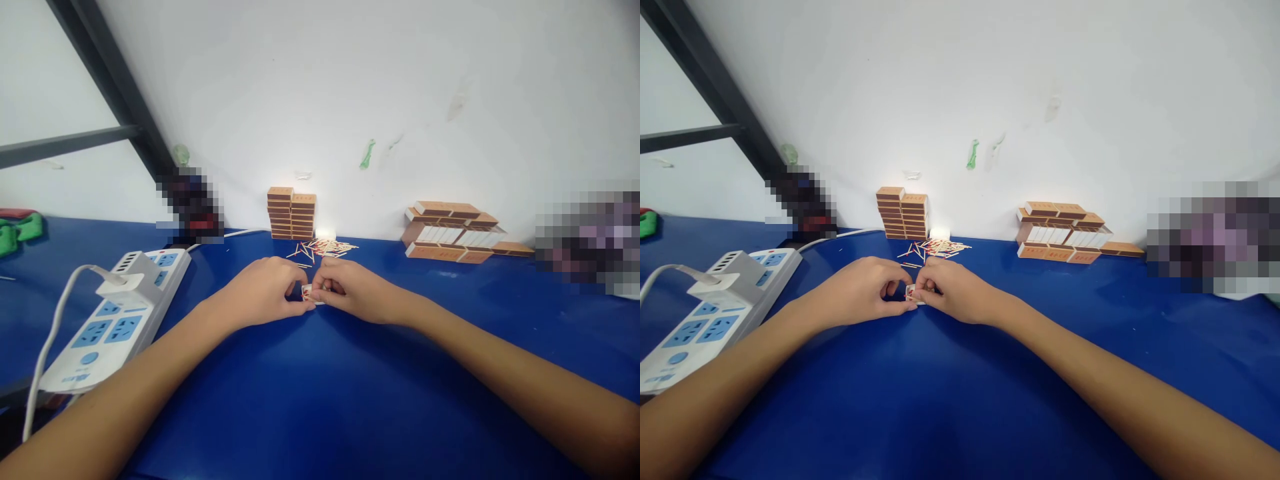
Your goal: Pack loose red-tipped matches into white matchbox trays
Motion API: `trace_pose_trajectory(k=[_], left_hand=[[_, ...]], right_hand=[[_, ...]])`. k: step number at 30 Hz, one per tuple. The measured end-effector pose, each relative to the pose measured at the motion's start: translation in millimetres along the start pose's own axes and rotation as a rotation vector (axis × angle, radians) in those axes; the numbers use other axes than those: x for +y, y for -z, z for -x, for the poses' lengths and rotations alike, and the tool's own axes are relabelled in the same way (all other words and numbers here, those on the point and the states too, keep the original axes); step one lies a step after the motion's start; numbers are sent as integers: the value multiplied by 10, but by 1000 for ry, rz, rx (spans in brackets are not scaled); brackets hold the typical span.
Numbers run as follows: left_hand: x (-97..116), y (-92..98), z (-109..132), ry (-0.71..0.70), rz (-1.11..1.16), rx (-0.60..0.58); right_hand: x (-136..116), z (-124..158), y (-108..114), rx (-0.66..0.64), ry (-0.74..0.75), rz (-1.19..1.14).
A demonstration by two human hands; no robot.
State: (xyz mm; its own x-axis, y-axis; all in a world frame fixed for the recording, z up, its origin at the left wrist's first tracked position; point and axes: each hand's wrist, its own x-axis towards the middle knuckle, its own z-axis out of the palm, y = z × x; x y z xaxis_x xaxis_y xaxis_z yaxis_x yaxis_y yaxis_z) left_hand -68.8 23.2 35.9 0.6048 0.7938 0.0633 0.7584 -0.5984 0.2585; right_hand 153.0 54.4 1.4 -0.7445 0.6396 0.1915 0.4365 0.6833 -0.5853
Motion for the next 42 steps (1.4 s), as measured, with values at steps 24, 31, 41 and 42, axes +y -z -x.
trace_pose_trajectory(k=[24, 31, 41, 42], left_hand=[[140, -84, 23, -30, 133, -59], [286, -227, 37, -57, 218, -61], [195, -216, 27, -39, 120, 5], [191, -215, 26, -28, 117, 6]], right_hand=[[34, -345, 112, 192, -104, 106], [153, -713, -148, 84, -149, 305], [-42, -43, 336, 59, -240, 279], [-75, 41, 367, 63, -239, 240]])
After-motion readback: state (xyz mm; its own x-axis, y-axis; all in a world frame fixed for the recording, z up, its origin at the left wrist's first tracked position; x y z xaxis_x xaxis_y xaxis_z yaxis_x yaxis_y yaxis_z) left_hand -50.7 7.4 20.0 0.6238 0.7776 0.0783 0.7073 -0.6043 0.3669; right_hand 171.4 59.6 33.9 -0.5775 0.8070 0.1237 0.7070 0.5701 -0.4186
